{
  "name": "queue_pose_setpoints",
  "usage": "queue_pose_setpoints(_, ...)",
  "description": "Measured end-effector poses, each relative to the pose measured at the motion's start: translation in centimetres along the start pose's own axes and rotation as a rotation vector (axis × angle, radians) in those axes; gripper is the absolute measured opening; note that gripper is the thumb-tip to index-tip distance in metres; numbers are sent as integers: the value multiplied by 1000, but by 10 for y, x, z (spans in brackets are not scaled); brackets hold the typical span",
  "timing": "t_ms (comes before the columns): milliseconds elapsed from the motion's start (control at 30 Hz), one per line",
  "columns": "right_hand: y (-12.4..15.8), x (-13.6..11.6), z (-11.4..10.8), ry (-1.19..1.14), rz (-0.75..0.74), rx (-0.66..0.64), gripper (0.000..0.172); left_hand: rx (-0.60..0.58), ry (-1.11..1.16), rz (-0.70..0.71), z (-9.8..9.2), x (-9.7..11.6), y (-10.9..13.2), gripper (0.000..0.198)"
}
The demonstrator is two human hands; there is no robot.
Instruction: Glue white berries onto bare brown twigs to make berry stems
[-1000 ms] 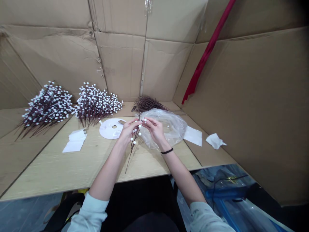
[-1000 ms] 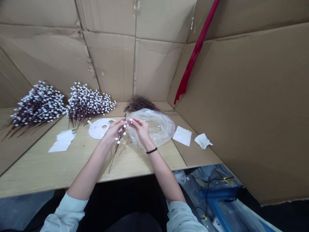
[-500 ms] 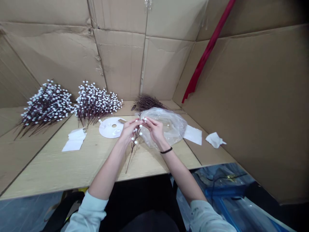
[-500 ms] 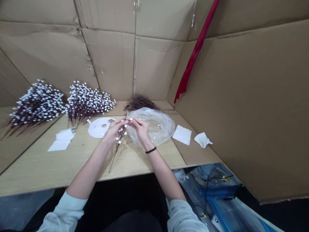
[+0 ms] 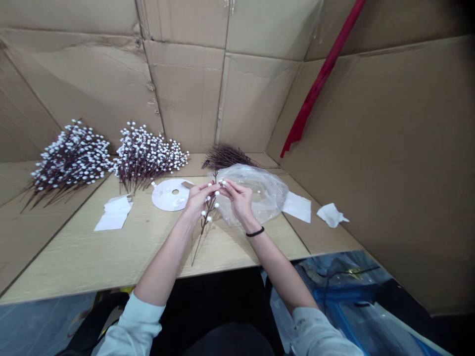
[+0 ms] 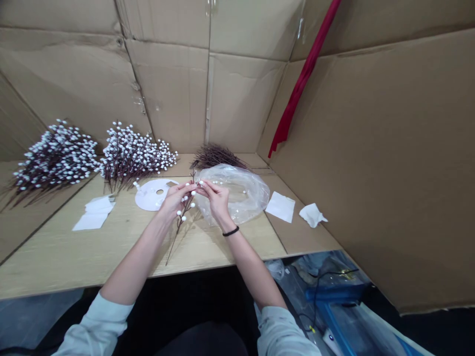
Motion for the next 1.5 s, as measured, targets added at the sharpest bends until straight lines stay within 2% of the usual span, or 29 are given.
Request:
queue_pose_setpoints(500, 2, -1, 2, 13, -36, -36, 16, 20, 26, -39, 0, 0, 2, 23)
queue_pose_setpoints(767, 4, -1, 1, 52, -56, -17, 17, 40, 14, -41, -2, -3, 0, 26)
queue_pose_setpoints(1200, 6, -1, 2, 97, -53, -1, 22, 4, 41, -26, 0, -7, -3, 24)
queue_pose_setpoints(1500, 6, -1, 3, 95, -70, -30, 17, 7, 44, -26, 0, -5, -1, 26)
Point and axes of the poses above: each hand's wrist, its own y-axis away from the middle knuckle, its own z-axis out of the palm, x = y × z, the point moved 8 cm from there along -y, towards the middle knuckle, and after that the axes turned 10 degrees about -y, right-handed, at the moved point
